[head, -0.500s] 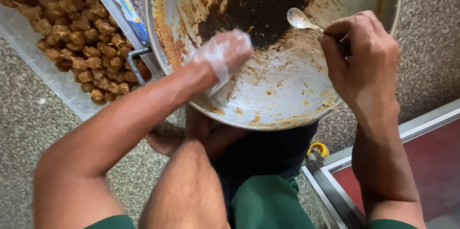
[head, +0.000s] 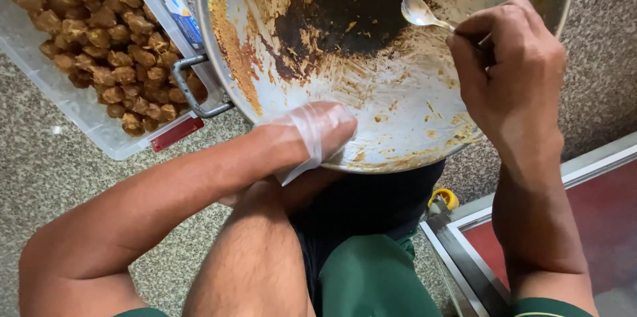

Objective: Shaping dough into small balls using a spoon for portioning and hands for rolling before placing them in a storage container.

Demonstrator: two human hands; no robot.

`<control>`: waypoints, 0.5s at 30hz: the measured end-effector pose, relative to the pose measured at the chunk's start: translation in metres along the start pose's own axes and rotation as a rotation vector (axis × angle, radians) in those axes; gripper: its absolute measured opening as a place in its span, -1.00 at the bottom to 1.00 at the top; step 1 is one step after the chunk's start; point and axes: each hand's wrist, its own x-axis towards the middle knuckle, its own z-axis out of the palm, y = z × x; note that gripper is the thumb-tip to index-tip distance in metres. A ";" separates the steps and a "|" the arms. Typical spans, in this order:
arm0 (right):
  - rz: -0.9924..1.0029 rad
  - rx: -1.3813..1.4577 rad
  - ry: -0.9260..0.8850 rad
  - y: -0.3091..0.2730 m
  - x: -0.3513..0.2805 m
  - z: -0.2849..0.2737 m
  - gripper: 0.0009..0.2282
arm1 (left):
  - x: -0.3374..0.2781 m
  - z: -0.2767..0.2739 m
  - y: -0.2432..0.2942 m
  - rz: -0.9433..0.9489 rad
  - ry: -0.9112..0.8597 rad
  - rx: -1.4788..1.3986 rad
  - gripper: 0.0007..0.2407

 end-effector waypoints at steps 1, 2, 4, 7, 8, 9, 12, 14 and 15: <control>0.000 0.001 0.000 0.000 0.000 0.000 -0.86 | 0.007 0.004 -0.004 -0.001 0.000 0.000 -0.63; 0.002 0.007 0.001 0.000 0.000 -0.001 -0.87 | 0.015 0.008 -0.008 0.173 -0.001 0.185 -0.78; 0.006 0.013 0.002 0.001 -0.001 -0.002 -0.88 | 0.017 0.008 -0.003 0.347 -0.006 0.371 -0.93; -0.005 0.019 0.013 0.002 -0.002 -0.003 -0.87 | 0.012 -0.004 0.016 0.184 -0.175 0.154 -0.93; -0.001 0.034 0.009 0.001 -0.001 -0.003 -0.87 | 0.019 -0.006 0.016 0.211 -0.212 0.120 -0.88; 0.004 0.049 0.005 0.000 -0.001 -0.004 -0.88 | 0.025 -0.008 0.016 0.237 -0.248 0.086 -0.83; 0.004 0.010 0.009 0.000 0.001 -0.008 -0.87 | 0.053 -0.009 0.010 0.337 0.024 -0.061 -0.83; -0.004 -0.005 0.008 0.004 0.000 -0.012 -0.88 | 0.052 -0.006 0.026 0.187 -0.024 -0.456 -0.89; -0.014 -0.016 0.006 0.006 -0.001 -0.013 -0.89 | 0.052 -0.004 0.033 0.021 -0.069 -0.848 -0.76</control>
